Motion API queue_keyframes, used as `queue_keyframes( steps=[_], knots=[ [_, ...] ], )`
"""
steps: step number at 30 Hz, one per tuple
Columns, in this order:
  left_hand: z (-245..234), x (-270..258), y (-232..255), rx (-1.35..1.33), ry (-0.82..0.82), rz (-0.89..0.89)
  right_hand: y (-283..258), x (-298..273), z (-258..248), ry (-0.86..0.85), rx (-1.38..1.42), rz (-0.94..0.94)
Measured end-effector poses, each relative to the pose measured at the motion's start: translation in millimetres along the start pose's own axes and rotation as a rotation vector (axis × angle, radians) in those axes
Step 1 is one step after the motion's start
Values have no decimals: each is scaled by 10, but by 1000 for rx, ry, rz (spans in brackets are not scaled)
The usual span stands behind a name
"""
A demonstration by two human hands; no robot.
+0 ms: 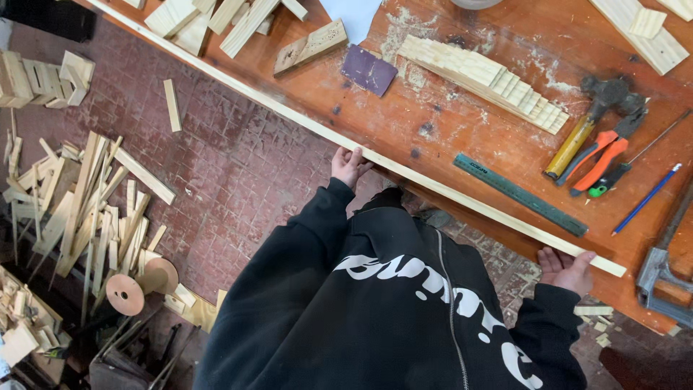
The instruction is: The person marks small wooden pieces with a pencil and ruler, then sands them with sandpaper. They also measure and mark a long wooden plank with a ruler and pencil.
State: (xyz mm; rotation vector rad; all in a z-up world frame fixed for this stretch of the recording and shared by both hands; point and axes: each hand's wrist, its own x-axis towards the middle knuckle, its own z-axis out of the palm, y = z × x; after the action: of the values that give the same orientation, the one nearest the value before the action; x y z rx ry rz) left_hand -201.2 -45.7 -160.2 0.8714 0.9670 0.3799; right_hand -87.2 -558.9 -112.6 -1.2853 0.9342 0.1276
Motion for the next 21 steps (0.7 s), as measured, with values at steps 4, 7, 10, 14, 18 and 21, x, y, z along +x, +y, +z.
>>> queue_keyframes(
  steps=[4,7,10,14,18,21],
  knots=[
    [-1,-30,-7,-24,-1,-20,36,152,-153,-81,-136,3],
    [25,-169,-81,-72,-18,55,21,120,-204,-45,-130,11],
    [88,-344,-66,-69,20,14,0,111,-293,-19,-127,35],
    [-46,-275,-233,-144,76,-22,62,212,-392,-47,-124,24],
    [-31,-149,-56,-78,-32,-86,96,302,-411,-59,-159,-7],
    [-148,137,-157,-87,-40,-152,66,293,-388,-106,-231,-12]
  ],
)
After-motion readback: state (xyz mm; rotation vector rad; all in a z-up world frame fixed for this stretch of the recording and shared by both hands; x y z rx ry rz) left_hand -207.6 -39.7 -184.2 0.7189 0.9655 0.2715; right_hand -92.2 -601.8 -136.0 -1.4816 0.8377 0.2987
